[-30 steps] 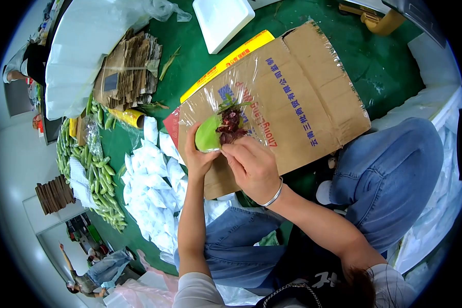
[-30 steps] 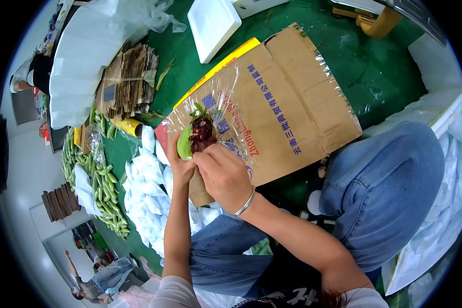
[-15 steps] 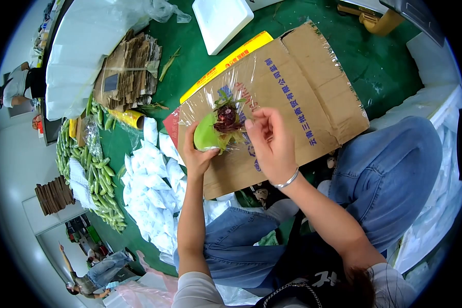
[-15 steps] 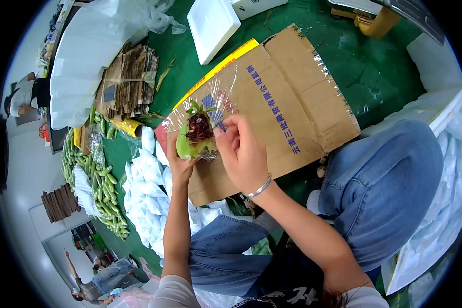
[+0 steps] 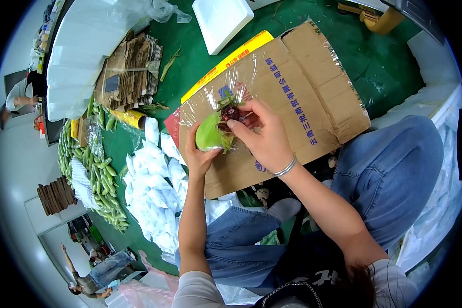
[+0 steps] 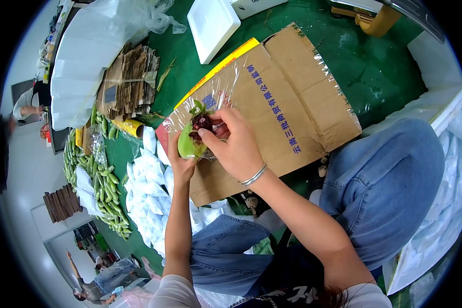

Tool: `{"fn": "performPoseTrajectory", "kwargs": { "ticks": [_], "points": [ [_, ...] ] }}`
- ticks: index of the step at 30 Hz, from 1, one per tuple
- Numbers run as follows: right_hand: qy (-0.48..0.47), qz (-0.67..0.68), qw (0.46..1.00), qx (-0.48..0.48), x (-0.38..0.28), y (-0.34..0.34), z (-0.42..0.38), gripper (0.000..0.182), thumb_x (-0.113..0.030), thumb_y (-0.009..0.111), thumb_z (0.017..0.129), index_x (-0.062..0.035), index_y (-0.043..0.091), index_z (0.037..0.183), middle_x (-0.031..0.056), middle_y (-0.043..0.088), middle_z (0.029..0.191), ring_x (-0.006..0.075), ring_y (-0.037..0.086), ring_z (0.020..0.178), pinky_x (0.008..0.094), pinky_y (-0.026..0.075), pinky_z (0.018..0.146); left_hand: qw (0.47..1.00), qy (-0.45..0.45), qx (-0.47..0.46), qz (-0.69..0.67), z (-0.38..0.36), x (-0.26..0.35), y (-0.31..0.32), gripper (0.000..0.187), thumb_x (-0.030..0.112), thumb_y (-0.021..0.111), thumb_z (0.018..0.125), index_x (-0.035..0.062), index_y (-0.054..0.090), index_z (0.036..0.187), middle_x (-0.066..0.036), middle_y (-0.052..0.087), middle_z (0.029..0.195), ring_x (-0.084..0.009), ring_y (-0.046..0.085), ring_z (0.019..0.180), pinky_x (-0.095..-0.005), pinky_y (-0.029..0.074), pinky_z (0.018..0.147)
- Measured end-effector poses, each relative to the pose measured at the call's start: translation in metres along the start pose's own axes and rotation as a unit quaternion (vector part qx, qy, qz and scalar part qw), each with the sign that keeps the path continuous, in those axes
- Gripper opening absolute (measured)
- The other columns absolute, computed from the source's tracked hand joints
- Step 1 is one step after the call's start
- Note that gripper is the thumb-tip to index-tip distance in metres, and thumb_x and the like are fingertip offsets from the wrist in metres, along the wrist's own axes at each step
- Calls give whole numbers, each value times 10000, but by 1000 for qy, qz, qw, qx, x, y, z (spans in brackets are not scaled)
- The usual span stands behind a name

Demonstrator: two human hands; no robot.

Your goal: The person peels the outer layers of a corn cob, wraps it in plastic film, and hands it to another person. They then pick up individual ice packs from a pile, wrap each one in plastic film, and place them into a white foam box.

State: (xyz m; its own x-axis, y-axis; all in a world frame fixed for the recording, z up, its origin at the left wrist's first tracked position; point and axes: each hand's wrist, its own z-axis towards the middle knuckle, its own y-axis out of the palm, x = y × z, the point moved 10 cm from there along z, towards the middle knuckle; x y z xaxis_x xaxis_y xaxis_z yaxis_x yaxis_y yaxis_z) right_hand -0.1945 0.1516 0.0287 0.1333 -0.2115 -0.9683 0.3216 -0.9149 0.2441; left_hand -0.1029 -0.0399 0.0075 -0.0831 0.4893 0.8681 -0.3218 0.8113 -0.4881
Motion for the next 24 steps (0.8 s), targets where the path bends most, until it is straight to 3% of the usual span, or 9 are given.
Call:
{"fn": "performPoseTrajectory", "kwargs": {
  "ticks": [5, 7, 17, 19, 20, 22, 23, 24],
  "points": [
    [13, 27, 1000, 5, 2, -1, 0, 232, -68, 690, 829, 22, 563, 1000, 47, 595, 922, 91, 570, 769, 233, 475, 690, 1000, 12, -4, 6, 0, 2, 0, 742, 164, 815, 624, -14, 470, 1256, -102, 576, 1146, -207, 576, 1049, -329, 450, 933],
    [8, 32, 999, 19, 4, -4, 0, 214, -88, 668, 805, 37, 563, 943, 95, 568, 922, 144, 584, 731, 260, 495, 665, 1000, 10, -2, 2, 0, 1, 0, 737, 163, 814, 625, -14, 472, 1253, -101, 572, 1147, -207, 573, 1050, -328, 448, 934],
    [-4, 34, 999, 9, 6, -6, -3, 214, -74, 647, 795, 39, 575, 962, 105, 565, 939, 161, 592, 758, 265, 499, 687, 1000, 11, 0, -3, -1, 1, 1, 734, 178, 808, 628, -16, 474, 1252, -102, 565, 1153, -205, 567, 1056, -329, 443, 937],
    [-37, -16, 999, -32, -4, -5, -6, 391, -82, 683, 776, 34, 538, 1120, 110, 566, 990, 173, 596, 830, 267, 495, 745, 1000, 5, 2, -11, 0, 0, 0, 732, 179, 809, 628, -18, 477, 1250, -104, 566, 1155, -205, 567, 1056, -329, 443, 935],
    [-39, -16, 999, -32, -3, -6, -9, 391, -82, 683, 776, 34, 538, 1120, 110, 566, 990, 173, 596, 830, 267, 495, 745, 1000, 17, -3, 15, 1, 2, 0, 726, 178, 808, 634, -20, 478, 1249, -108, 571, 1153, -204, 569, 1051, -330, 446, 931],
    [-11, 52, 998, -13, 11, -10, -17, 613, -110, 718, 761, 25, 423, 1281, 107, 564, 1043, 200, 579, 938, 312, 469, 858, 999, 30, -6, 41, 2, 7, 0, 720, 177, 808, 639, -22, 479, 1248, -112, 575, 1151, -204, 572, 1047, -331, 448, 928],
    [-12, 51, 999, -14, 15, -12, -20, 613, -110, 718, 761, 25, 423, 1281, 107, 564, 1043, 200, 579, 938, 312, 469, 858, 998, 33, -8, 60, 2, 8, 1, 713, 171, 809, 643, -22, 482, 1246, -112, 582, 1137, -203, 575, 1039, -329, 451, 923],
    [-34, -11, 999, -19, 15, -13, -25, 680, -104, 723, 759, 5, 363, 1326, 120, 548, 1105, 217, 562, 981, 332, 451, 877, 996, 35, -10, 78, 1, 10, 2, 706, 164, 810, 646, -22, 484, 1244, -112, 588, 1123, -201, 577, 1030, -328, 453, 918]
  ]
}}
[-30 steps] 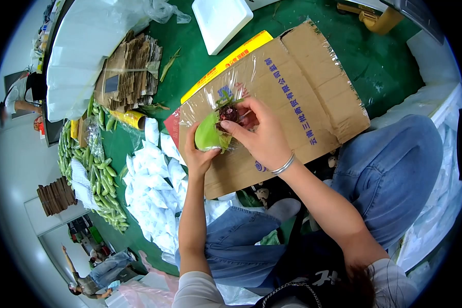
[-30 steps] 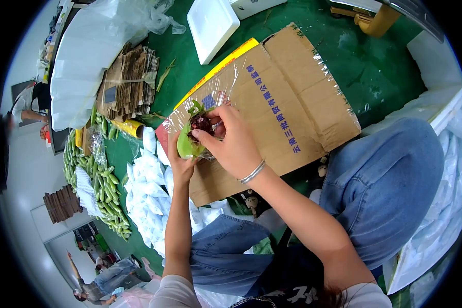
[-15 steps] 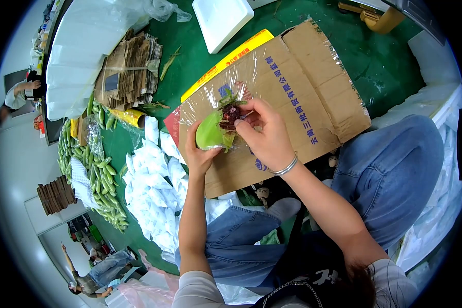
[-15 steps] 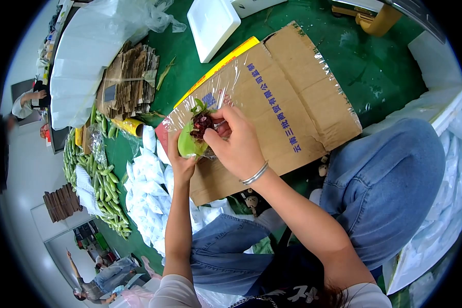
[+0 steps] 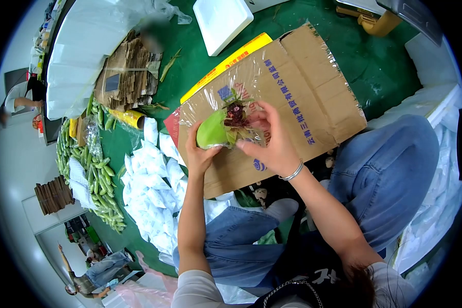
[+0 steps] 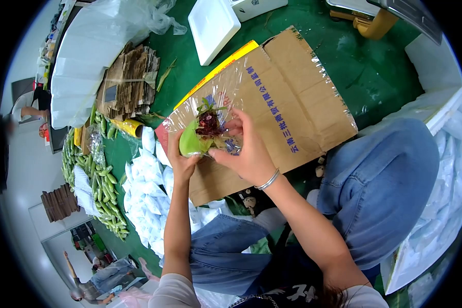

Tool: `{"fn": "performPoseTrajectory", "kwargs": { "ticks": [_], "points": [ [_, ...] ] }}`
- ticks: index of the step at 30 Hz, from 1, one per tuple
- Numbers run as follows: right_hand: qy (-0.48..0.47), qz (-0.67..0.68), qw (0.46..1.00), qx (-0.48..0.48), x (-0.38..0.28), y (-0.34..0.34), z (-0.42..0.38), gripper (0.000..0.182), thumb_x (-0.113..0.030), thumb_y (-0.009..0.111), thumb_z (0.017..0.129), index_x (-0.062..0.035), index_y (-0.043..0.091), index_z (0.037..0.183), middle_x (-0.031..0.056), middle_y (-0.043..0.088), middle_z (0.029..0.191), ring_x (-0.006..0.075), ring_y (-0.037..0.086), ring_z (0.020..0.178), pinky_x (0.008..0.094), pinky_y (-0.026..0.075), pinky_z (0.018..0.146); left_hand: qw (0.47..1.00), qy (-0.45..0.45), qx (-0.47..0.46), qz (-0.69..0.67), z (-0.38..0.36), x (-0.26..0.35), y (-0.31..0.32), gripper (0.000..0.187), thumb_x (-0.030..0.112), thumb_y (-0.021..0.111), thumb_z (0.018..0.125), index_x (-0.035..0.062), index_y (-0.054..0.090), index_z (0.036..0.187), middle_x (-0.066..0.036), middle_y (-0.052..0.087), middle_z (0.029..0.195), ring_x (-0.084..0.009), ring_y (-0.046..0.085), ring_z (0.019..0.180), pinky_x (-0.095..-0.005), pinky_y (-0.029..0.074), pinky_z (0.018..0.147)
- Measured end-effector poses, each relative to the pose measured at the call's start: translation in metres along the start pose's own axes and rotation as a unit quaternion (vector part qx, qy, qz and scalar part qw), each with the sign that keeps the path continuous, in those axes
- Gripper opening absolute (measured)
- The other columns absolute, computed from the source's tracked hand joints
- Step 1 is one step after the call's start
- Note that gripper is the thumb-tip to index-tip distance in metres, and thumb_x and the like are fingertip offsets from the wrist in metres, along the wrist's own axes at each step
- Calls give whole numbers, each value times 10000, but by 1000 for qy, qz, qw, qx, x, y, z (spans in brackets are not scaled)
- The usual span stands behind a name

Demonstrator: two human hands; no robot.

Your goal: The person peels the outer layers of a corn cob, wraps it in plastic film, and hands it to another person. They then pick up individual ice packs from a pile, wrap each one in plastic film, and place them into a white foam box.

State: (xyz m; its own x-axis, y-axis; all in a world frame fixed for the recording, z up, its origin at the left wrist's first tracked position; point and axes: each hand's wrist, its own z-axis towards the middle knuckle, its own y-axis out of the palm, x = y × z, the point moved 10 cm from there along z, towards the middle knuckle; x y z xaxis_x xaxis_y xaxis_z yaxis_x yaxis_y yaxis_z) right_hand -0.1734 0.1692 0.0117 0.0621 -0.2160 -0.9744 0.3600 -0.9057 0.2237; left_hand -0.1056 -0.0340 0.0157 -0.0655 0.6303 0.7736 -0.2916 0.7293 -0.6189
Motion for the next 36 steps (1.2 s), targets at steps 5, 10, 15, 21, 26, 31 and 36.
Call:
{"fn": "performPoseTrajectory", "kwargs": {
  "ticks": [5, 10, 15, 21, 26, 31, 36],
  "points": [
    [-103, -402, 910, -11, 7, 13, -22, 613, -112, 743, 723, -31, 470, 1265, 145, 561, 1105, 312, 540, 1013, 399, 430, 878, 1000, 1, 0, 25, 3, 13, 2, 659, 130, 808, 655, -26, 497, 1215, -105, 604, 1069, -197, 590, 987, -331, 471, 884],
    [-95, -338, 936, 24, 1, -34, -14, 167, -140, 685, 752, -35, 652, 878, 88, 592, 808, 304, 570, 854, 424, 441, 749, 999, 18, 17, 39, 3, 29, 5, 582, 149, 822, 656, -9, 548, 1145, -116, 625, 1027, -221, 620, 933, -336, 491, 822],
    [33, -414, 904, -100, -8, -44, -8, 324, -211, 699, 775, -3, 597, 1002, 122, 637, 843, 299, 616, 826, 385, 473, 737, 994, 51, 18, 97, 3, 35, 17, 581, 211, 845, 623, 44, 587, 1116, -127, 625, 990, -295, 627, 908, -365, 499, 790],
    [87, -281, 955, 37, 10, -36, 3, 417, -256, 759, 758, 9, 547, 1000, 152, 653, 848, 271, 644, 788, 352, 496, 677, 987, 51, 4, 151, 0, 41, 23, 597, 195, 840, 634, 19, 568, 1135, -137, 626, 1008, -294, 629, 934, -363, 498, 805],
    [89, -153, 984, -14, 19, -48, 34, 140, -72, 699, 808, 9, 588, 784, 98, 596, 652, 140, 551, 605, 279, 460, 584, 987, 53, 17, 150, 0, 38, 19, 593, 210, 844, 628, 37, 577, 1129, -137, 624, 1001, -298, 630, 919, -367, 501, 791],
    [13, -122, 992, -18, 45, -66, 65, 132, -80, 674, 829, 20, 590, 807, 84, 591, 647, 151, 544, 577, 294, 459, 567, 986, 26, -25, 162, 6, 32, 24, 591, 208, 844, 633, 32, 583, 1134, -136, 630, 1018, -299, 628, 932, -369, 496, 807],
    [9, -204, 964, 171, 1, -107, 57, 251, -191, 670, 850, 18, 589, 963, 86, 618, 782, 180, 578, 689, 298, 486, 650, 992, 40, 14, 116, -1, 25, 13, 597, 239, 846, 634, 43, 591, 1138, -139, 647, 1014, -297, 648, 915, -364, 512, 790]
  ]
}}
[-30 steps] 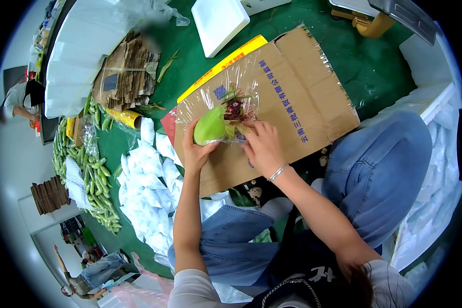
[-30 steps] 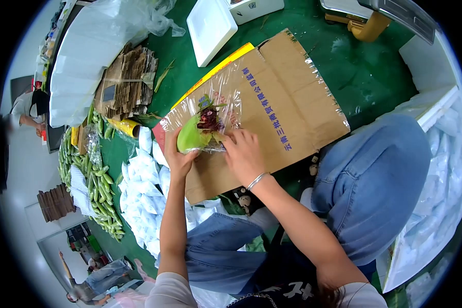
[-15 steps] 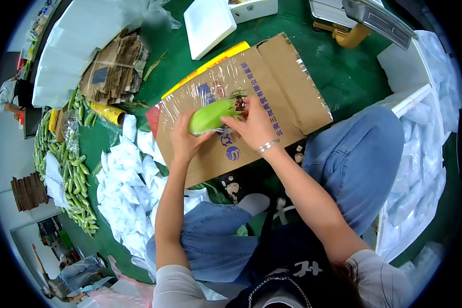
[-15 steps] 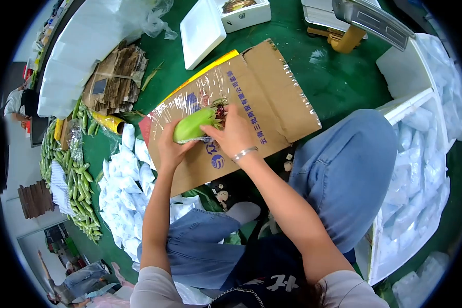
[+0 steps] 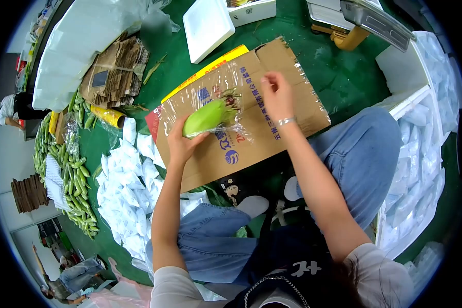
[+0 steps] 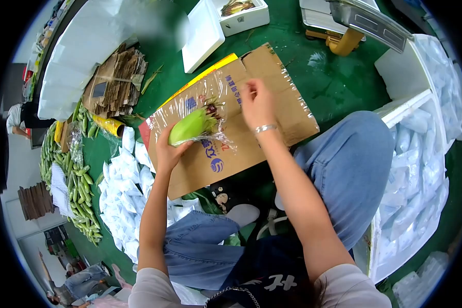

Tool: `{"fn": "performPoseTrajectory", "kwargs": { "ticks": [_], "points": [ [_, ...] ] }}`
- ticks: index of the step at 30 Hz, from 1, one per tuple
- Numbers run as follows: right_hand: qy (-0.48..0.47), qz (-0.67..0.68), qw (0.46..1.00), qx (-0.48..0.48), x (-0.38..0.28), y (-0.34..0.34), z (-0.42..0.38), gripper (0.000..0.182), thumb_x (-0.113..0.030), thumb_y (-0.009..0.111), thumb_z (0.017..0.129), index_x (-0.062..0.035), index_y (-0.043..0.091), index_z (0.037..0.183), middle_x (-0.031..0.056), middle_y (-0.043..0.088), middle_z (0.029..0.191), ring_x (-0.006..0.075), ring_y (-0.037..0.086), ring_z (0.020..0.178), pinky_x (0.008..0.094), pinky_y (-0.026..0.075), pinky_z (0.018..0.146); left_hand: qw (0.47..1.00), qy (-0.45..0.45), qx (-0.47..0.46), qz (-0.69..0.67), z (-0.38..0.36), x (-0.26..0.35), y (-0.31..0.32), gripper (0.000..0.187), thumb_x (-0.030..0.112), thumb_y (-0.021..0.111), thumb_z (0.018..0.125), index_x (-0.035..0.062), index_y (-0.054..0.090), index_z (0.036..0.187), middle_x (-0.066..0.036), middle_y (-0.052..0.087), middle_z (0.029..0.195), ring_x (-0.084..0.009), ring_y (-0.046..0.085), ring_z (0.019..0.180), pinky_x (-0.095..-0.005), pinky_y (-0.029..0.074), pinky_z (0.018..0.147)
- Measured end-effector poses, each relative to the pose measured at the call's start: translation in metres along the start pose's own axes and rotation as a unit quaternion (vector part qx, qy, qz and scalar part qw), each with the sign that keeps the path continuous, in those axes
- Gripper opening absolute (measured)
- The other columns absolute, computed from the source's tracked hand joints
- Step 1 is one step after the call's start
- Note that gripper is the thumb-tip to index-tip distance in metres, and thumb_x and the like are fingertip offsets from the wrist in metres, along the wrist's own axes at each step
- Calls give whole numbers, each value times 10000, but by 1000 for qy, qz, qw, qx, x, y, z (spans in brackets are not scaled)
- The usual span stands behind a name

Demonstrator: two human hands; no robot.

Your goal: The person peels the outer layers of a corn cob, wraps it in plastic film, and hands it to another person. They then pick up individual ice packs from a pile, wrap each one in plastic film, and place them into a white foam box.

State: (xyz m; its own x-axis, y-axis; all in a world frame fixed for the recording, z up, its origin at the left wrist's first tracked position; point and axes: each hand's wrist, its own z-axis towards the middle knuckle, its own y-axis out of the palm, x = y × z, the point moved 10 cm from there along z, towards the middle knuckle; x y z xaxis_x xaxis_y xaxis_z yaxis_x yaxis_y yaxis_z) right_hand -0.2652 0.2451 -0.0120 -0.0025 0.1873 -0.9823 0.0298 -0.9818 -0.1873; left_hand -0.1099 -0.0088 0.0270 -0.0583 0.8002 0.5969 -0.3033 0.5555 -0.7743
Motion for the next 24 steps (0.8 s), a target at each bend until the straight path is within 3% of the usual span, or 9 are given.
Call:
{"fn": "performPoseTrajectory", "kwargs": {
  "ticks": [1, 4, 7, 10, 12, 13, 18, 22, 24],
  "points": [
    [3, 38, 999, -11, -7, 5, -9, 354, -251, 707, 819, 19, 580, 1008, 128, 633, 831, 244, 614, 717, 332, 504, 677, 1000, -6, 10, -14, 2, -3, -1, 592, 214, 845, 638, 31, 588, 1139, -142, 649, 1020, -288, 649, 926, -357, 509, 805],
    [-13, 34, 992, -123, -11, 31, -49, 553, -347, 753, 772, 23, 530, 1117, 167, 603, 983, 259, 607, 823, 345, 500, 743, 998, -4, 3, -60, -1, -6, -1, 584, 165, 839, 641, 7, 578, 1138, -138, 646, 1017, -272, 644, 930, -350, 497, 826],
    [-147, -59, 973, -167, -28, 41, -83, 654, -392, 773, 750, 34, 503, 1166, 184, 571, 1046, 275, 588, 900, 349, 485, 803, 997, -7, 8, -76, -3, -8, -3, 587, 149, 837, 641, 1, 571, 1143, -135, 636, 1031, -269, 633, 945, -348, 491, 838],
    [-121, -29, 980, -155, -28, 33, -82, 637, -403, 753, 769, 38, 514, 1162, 179, 579, 1019, 287, 574, 956, 356, 464, 853, 997, -9, 3, -81, -4, -11, -2, 594, 148, 837, 639, -2, 568, 1148, -140, 627, 1051, -270, 625, 958, -347, 487, 844],
    [83, 167, 962, -200, -3, 44, -72, 589, -395, 743, 780, 39, 542, 1124, 190, 582, 1040, 302, 563, 1000, 370, 450, 879, 997, -9, 0, -76, -5, -11, -1, 601, 150, 838, 636, -1, 565, 1150, -140, 626, 1049, -270, 625, 960, -346, 487, 844],
    [83, 167, 962, -201, 2, 50, -69, 589, -395, 743, 780, 39, 542, 1124, 190, 582, 1040, 302, 563, 1000, 370, 450, 879, 997, -9, 1, -72, -5, -11, -2, 608, 151, 840, 633, -1, 563, 1153, -141, 625, 1046, -270, 624, 962, -346, 486, 844],
    [-122, -36, 971, -202, -38, 56, -68, 516, -338, 758, 775, 43, 575, 1071, 169, 617, 998, 273, 599, 924, 349, 482, 813, 999, 6, 7, -34, -14, 11, -5, 638, 161, 841, 621, 20, 549, 1171, -143, 606, 1063, -308, 593, 993, -382, 472, 874],
    [61, 42, 964, -255, 18, 53, -93, 485, -163, 802, 730, 38, 577, 1110, 114, 627, 1063, 196, 583, 990, 331, 476, 871, 997, 0, -32, 65, -38, 24, 12, 685, 285, 806, 636, 57, 520, 1215, -177, 523, 1200, -377, 450, 1175, -492, 333, 1030],
    [25, 84, 948, -306, 18, 58, -100, 517, -65, 781, 714, 35, 540, 1160, 105, 613, 1076, 209, 585, 991, 339, 474, 890, 987, 46, 2, 153, -51, 39, 15, 710, 320, 810, 608, 89, 528, 1217, -162, 531, 1177, -355, 470, 1163, -516, 330, 1004]
  ]
}}
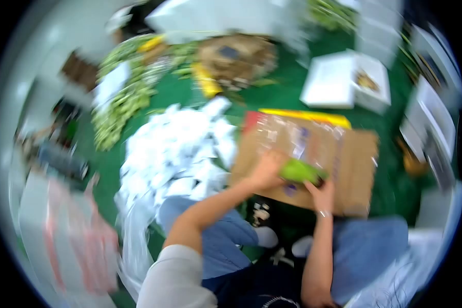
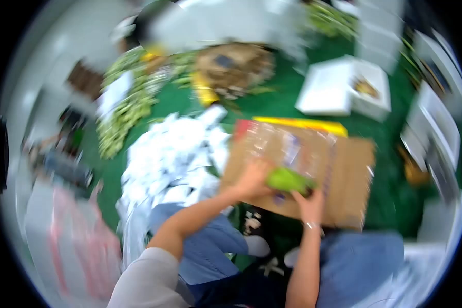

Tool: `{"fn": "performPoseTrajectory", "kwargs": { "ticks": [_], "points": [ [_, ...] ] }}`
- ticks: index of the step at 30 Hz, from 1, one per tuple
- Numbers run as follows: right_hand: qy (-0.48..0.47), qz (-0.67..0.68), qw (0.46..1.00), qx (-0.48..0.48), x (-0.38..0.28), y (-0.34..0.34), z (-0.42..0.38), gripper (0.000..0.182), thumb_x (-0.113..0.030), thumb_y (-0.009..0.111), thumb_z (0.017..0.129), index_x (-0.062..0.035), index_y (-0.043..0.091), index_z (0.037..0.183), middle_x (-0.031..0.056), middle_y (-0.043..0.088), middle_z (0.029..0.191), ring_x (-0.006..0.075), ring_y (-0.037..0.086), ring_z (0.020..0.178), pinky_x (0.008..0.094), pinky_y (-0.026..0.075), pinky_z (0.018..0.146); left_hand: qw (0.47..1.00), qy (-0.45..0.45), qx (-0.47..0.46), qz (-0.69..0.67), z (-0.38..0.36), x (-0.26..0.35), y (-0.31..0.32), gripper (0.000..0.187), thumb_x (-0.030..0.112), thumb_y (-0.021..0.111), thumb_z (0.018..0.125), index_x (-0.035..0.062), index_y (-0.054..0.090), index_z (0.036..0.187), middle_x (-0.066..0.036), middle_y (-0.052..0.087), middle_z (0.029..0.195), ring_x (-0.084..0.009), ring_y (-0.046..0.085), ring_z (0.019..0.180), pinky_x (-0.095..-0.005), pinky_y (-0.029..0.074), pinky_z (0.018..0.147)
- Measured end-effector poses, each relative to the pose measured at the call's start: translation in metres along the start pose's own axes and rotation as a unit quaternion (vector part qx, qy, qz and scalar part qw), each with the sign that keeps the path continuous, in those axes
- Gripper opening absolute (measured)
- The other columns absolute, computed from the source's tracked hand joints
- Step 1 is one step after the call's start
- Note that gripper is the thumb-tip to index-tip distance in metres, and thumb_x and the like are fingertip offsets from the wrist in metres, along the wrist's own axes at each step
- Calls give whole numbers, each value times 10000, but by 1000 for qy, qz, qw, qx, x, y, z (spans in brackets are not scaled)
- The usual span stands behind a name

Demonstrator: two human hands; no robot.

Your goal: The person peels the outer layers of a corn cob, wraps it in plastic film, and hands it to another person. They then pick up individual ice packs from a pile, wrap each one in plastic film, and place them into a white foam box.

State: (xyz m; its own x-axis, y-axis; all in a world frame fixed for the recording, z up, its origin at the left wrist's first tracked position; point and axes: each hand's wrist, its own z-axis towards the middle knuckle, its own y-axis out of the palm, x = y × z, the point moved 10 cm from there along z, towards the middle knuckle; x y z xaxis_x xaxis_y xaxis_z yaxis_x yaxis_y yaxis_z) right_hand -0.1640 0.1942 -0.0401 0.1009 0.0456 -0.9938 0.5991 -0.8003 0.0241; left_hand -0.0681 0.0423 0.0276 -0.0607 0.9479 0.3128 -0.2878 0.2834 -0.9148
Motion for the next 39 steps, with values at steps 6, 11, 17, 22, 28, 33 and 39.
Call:
{"fn": "performPoseTrajectory", "kwargs": {
  "ticks": [6, 11, 17, 22, 28, 33, 39],
  "points": [
    [-136, -197, 970, -44, -59, 25, -41, 585, 45, 737, 610, -4, 538, 1157, 148, 543, 1138, 306, 522, 1066, 380, 419, 932, 997, 2, -36, 68, -26, 16, -27, 845, 325, 832, 504, 77, 489, 1235, -155, 495, 1147, -354, 432, 1122, -495, 347, 953],
    [-200, -304, 928, -74, -130, 49, -130, 555, -23, 765, 565, -13, 567, 1083, 170, 536, 981, 367, 540, 950, 413, 440, 844, 1000, 19, -20, -1, -86, 57, -55, 801, 333, 832, 480, 153, 537, 1203, -149, 489, 1093, -348, 439, 1081, -458, 340, 940],
    [-241, -212, 934, -155, -237, 46, -172, 511, -39, 790, 560, -5, 594, 1031, 102, 540, 923, 231, 561, 844, 313, 461, 722, 937, -23, 90, -337, -119, 122, -81, 891, 293, 851, 595, 55, 420, 1337, -165, 481, 1241, -327, 450, 1201, -411, 357, 1030],
    [-267, -209, 911, -234, -327, 76, -167, 492, -75, 740, 704, 3, 551, 1152, 88, 572, 970, 183, 543, 806, 294, 455, 736, 797, -120, 46, -590, -98, 154, -123, 895, 180, 831, 658, 23, 335, 1386, -107, 532, 1226, -177, 504, 1129, -336, 413, 980],
    [-403, -229, 854, -237, -377, 83, -161, 406, -70, 712, 750, -2, 571, 1125, 135, 602, 1006, 265, 611, 897, 334, 479, 782, 873, -81, 64, -476, -70, 140, -194, 888, 141, 814, 675, 12, 303, 1389, -100, 523, 1258, -194, 534, 1126, -348, 445, 971],
    [-417, -141, 874, -207, -371, 58, -153, 351, -42, 693, 760, 18, 572, 1084, 108, 606, 1036, 200, 605, 944, 291, 474, 843, 866, -91, 23, -492, -45, 132, -208, 785, -24, 791, 631, 3, 413, 1318, -101, 567, 1241, -206, 559, 1138, -369, 450, 979],
    [-394, -130, 894, -167, -360, 40, -136, 268, -119, 721, 777, 7, 595, 977, 124, 598, 948, 240, 612, 821, 330, 496, 727, 885, -109, 27, -451, -27, 128, -191, 600, -38, 779, 650, -7, 528, 1194, -91, 630, 1126, -183, 607, 1047, -341, 494, 909]
  ]
}}
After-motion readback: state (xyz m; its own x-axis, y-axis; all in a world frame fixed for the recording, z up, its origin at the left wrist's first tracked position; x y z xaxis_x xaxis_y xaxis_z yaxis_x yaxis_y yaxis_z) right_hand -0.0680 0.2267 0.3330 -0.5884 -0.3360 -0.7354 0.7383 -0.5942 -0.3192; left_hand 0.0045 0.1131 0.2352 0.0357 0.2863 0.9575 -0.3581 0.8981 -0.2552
